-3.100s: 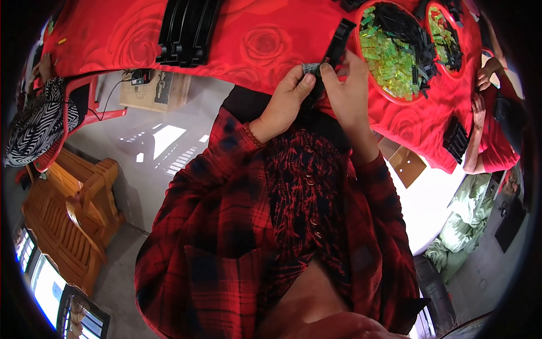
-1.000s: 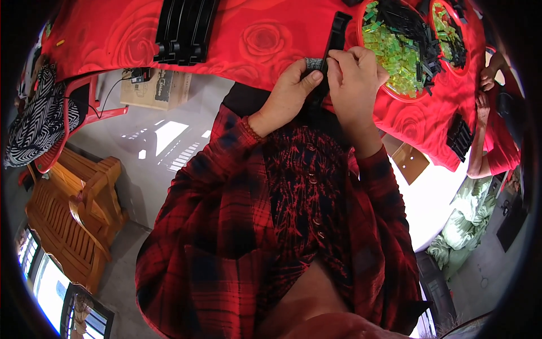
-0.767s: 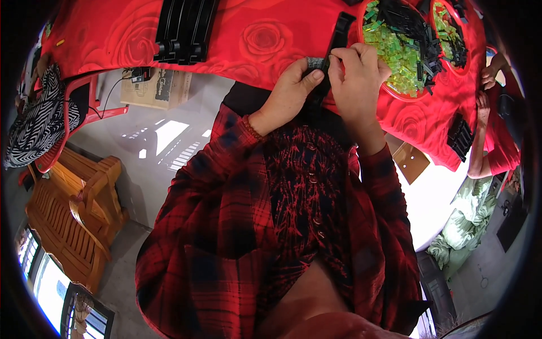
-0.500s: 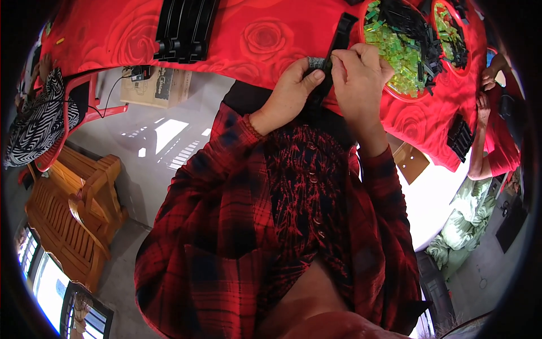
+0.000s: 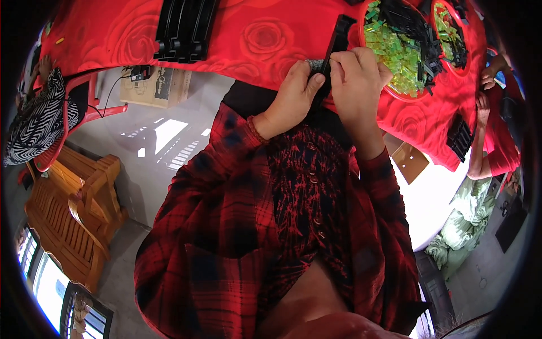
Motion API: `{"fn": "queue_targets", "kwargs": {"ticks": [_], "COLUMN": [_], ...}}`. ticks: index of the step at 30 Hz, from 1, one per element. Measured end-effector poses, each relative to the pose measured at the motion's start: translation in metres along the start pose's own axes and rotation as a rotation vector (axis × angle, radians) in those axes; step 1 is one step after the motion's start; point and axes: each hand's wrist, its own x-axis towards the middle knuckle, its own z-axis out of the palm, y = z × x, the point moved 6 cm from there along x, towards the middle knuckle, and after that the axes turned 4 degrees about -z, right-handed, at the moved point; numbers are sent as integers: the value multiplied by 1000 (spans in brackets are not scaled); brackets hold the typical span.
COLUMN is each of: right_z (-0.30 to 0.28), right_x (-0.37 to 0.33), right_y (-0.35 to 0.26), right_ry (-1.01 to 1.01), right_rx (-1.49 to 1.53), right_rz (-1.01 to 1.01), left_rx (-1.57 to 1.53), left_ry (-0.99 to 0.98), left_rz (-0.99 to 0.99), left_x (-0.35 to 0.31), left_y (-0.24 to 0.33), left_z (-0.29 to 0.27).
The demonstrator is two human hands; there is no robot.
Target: The person assembles plastic level bodies by inserting small vials and components into black plastic frames by hand, moving and organizing the frames on the table.
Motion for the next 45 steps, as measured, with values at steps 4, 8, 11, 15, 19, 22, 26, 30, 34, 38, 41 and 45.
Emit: {"fn": "queue_targets", "kwargs": {"ticks": [4, 8, 11, 15, 19, 22, 26, 30, 34, 38, 41, 45], "right_z": [1, -2, 4, 37, 41, 41, 41, 39, 44, 52, 45, 35], "right_x": [0, -4, -11, -23, -25, -25, -24, -24, -29, -32, -29, -23], "right_y": [4, 4, 10, 19, 17, 16, 19, 17, 18, 33, 38, 35], "right_ry": [67, 247, 220, -18, 42, 39, 19, 3, 81, 45, -38, -72], "right_rx": [37, 180, 342, 720, 667, 699, 754, 649, 543, 700, 804, 899], "right_rz": [134, 222, 351, 499, 498, 507, 519, 528, 499, 559, 599, 548], "left_rx": [111, 37, -1, -145, -104, -159, -209, -256, -263, -119, -213, -335], "left_ry": [42, 26, 24, 19, 13, -20, -45, -121, -119, -78, -97, -204], "left_rz": [29, 16, 33, 42, 67, 18, -26, -100, -100, -42, -43, -117], "left_x": [-2, -2, -2, -1, -3, -5, -4, -4, -3, 1, 4, 4], "left_y": [6, 8, 6, -2, -3, -7, -10, -9, -10, -8, 3, 3], "left_z": [-2, -2, 1, 1, 0, -1, -2, 5, 8, 5, 1, 1]}}
